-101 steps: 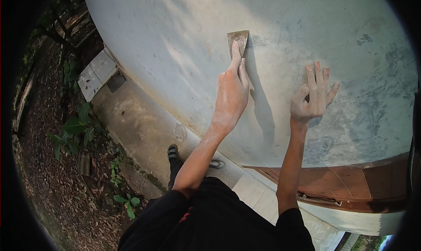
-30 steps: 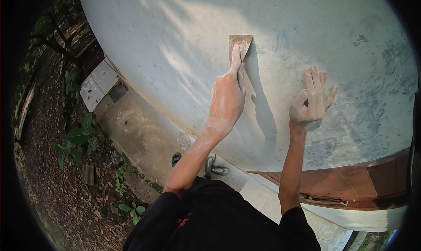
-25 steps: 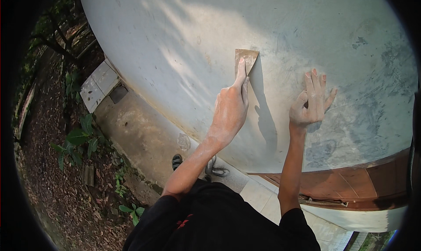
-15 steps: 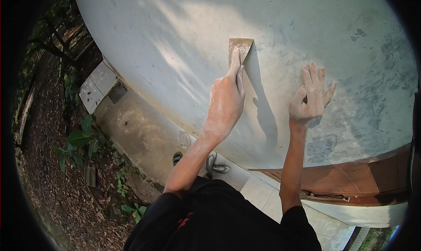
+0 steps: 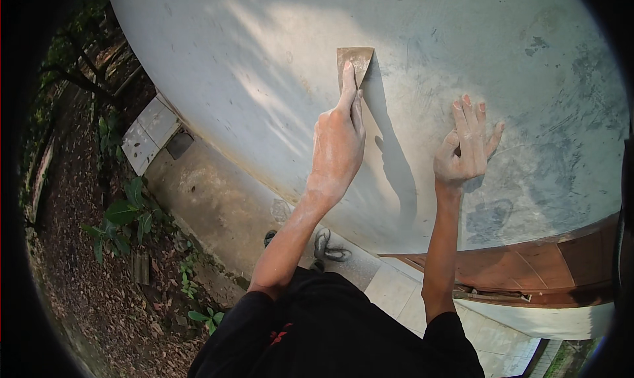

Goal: The person scrapes a wall using a putty knife.

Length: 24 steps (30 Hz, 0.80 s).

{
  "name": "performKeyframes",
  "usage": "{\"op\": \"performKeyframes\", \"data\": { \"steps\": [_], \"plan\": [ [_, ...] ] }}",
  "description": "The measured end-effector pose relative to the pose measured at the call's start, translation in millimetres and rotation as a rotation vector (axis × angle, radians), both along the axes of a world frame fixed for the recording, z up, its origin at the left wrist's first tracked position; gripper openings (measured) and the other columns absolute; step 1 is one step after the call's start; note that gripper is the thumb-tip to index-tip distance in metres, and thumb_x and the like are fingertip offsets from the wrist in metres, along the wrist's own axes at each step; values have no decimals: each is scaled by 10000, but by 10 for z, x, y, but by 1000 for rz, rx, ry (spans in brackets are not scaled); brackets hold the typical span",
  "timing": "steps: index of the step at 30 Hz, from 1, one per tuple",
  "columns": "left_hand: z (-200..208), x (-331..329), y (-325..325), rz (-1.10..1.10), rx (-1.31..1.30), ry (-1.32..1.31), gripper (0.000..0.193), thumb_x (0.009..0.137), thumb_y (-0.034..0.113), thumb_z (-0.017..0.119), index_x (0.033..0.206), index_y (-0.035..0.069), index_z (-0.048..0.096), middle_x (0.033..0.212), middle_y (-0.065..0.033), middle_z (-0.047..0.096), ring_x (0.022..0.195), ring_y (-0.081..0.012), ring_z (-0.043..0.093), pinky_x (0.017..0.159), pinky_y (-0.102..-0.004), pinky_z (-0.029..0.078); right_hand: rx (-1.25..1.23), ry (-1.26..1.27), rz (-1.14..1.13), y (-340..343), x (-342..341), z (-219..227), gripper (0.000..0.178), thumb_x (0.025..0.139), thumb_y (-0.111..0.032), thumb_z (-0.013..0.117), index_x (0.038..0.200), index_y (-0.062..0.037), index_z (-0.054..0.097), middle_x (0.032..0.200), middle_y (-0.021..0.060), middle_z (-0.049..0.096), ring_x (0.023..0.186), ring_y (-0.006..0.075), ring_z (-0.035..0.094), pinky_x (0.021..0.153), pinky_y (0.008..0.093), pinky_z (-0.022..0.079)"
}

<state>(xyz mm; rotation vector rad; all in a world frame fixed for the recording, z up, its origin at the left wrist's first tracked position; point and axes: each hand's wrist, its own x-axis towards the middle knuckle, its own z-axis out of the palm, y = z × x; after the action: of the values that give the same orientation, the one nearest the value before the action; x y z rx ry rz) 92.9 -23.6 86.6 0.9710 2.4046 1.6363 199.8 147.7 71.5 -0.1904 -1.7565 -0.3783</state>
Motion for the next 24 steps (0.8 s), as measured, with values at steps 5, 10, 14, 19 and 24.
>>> {"op": "performKeyframes", "data": {
  "steps": [5,10,14,19,24],
  "plan": [
    [-219,58,18,-3,63,140,482,1053,134,445,1516,69,327,609,-183,536,550,-82,385,562,-293,428,-1,6,0,-3,34,-18,394,879,2,443,1137,-105,722,1155,58,722,1250,262,589,1196,500,205],
    [-89,77,-16,-1,-19,-28,475,1054,139,439,1515,93,335,735,-259,613,580,-90,397,589,-307,434,-13,9,5,4,35,-2,403,861,21,450,1134,-100,721,1153,55,723,1246,259,592,1196,502,206],
    [-212,88,-23,12,10,-73,454,1054,136,432,1500,86,361,687,-251,544,597,-91,364,569,-272,386,-27,11,34,4,66,-57,414,855,25,445,1133,-105,722,1159,52,722,1245,259,594,1194,508,209],
    [-206,76,-43,37,18,-22,442,1059,133,420,1496,84,375,628,-190,478,581,-90,352,550,-284,390,-56,-9,30,-25,92,-28,455,823,55,448,1148,-116,717,1179,50,714,1254,253,587,1192,513,217],
    [-74,-37,-43,123,-14,-91,433,1065,137,411,1493,70,386,593,-138,443,548,-86,352,519,-353,395,-43,-5,42,11,91,-100,464,808,64,460,1149,-118,715,1181,47,714,1259,252,583,1193,513,214]
  ]
}}
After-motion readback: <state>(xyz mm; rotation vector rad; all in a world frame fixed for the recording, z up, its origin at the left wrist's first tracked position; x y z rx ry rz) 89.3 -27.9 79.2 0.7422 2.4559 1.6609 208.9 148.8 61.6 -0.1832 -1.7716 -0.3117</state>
